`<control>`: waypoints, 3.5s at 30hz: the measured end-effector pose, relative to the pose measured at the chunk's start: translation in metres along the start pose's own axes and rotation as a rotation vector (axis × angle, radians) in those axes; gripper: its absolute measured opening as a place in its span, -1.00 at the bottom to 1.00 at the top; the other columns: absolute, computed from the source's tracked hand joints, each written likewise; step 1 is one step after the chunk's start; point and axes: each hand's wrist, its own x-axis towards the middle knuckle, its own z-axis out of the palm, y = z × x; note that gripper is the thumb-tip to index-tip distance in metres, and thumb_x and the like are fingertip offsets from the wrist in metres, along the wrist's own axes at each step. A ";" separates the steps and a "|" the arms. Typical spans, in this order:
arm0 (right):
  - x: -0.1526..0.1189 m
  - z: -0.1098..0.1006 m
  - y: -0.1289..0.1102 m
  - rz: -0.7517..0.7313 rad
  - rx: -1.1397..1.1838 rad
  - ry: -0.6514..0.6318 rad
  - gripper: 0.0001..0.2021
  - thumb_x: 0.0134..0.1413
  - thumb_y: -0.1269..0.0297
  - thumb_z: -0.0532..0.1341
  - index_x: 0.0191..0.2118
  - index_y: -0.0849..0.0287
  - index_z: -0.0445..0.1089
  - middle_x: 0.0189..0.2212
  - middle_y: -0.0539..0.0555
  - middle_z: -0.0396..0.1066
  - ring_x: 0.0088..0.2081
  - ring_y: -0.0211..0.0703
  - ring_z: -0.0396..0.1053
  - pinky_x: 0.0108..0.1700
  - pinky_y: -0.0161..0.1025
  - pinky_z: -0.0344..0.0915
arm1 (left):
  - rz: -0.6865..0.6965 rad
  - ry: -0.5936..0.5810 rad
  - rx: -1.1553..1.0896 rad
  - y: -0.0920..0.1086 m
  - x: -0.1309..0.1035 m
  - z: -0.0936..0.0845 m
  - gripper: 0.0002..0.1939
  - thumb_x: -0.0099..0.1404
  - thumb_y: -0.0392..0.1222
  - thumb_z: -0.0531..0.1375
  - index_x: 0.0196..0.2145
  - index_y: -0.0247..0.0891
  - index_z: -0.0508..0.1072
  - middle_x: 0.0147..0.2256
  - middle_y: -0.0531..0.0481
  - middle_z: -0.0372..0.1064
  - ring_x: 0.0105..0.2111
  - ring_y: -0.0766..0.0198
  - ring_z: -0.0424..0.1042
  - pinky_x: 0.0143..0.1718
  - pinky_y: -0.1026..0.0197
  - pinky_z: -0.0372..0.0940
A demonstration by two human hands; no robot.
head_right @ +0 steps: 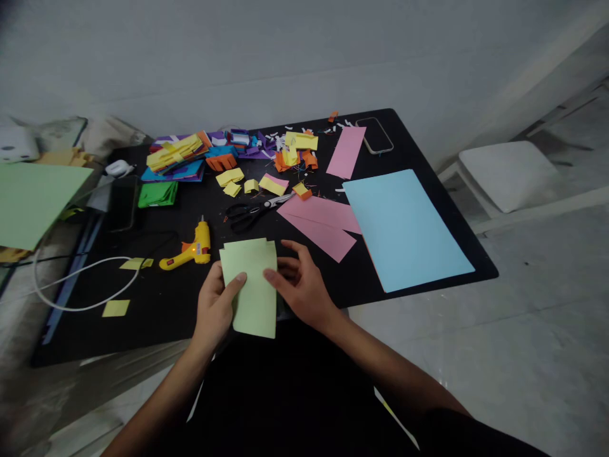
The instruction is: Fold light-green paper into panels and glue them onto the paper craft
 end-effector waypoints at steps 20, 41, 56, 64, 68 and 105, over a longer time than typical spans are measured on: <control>-0.012 0.003 -0.009 0.015 -0.307 -0.149 -0.74 0.11 0.10 0.46 -0.17 0.12 0.58 -0.27 0.04 0.63 -0.27 -0.12 0.56 -0.27 -0.22 0.47 | 0.083 0.143 -0.035 -0.004 -0.011 -0.007 -0.58 0.24 0.06 0.45 -0.07 -0.25 0.59 -0.17 -0.08 0.65 -0.24 0.18 0.60 -0.19 0.19 0.50; 0.026 -0.038 -0.023 -0.582 -0.829 -0.204 -0.75 0.30 0.23 0.38 0.07 -0.02 0.56 -0.05 0.04 0.65 -0.06 -0.03 0.63 0.03 -0.03 0.57 | 0.690 -0.174 0.531 0.021 0.021 -0.036 -0.81 0.38 -0.23 0.36 -0.06 -0.11 0.65 -0.11 -0.06 0.66 -0.11 0.14 0.63 -0.01 0.09 0.50; 0.014 -0.049 -0.006 -0.630 -0.610 -0.123 -0.80 0.24 0.37 0.42 -0.09 -0.11 0.64 -0.09 -0.05 0.69 -0.09 -0.08 0.67 0.01 0.02 0.65 | 0.910 -0.270 0.643 0.016 0.015 -0.046 -0.63 0.35 -0.41 0.34 0.06 -0.11 0.62 -0.03 -0.11 0.63 -0.06 0.16 0.63 0.00 0.08 0.54; 0.015 -0.047 -0.005 -0.617 -0.601 -0.052 -0.81 0.21 0.35 0.44 -0.12 -0.13 0.66 -0.11 -0.06 0.69 -0.13 -0.06 0.68 -0.01 0.04 0.66 | 0.847 -0.269 0.585 0.013 0.019 -0.048 -0.69 0.37 -0.39 0.33 0.02 -0.10 0.64 -0.01 -0.09 0.62 -0.06 0.16 0.63 0.00 0.10 0.53; 0.013 -0.044 -0.004 -0.566 -0.554 -0.017 -0.81 0.22 0.38 0.42 -0.14 -0.12 0.67 -0.14 -0.07 0.70 -0.12 -0.08 0.68 0.00 -0.02 0.66 | 0.819 -0.243 0.569 0.010 0.018 -0.046 -0.74 0.39 -0.38 0.31 -0.03 -0.14 0.64 -0.04 -0.09 0.62 -0.07 0.18 0.62 -0.02 0.12 0.53; 0.017 -0.039 -0.014 -0.714 -0.941 -0.294 -0.82 0.29 0.35 0.39 -0.07 0.09 0.41 -0.06 0.14 0.54 -0.02 -0.04 0.55 0.04 -0.06 0.56 | 0.719 -0.454 0.815 0.056 0.019 -0.060 -0.78 0.44 -0.15 0.32 0.01 -0.21 0.58 -0.01 -0.09 0.56 -0.03 0.22 0.59 0.05 0.21 0.47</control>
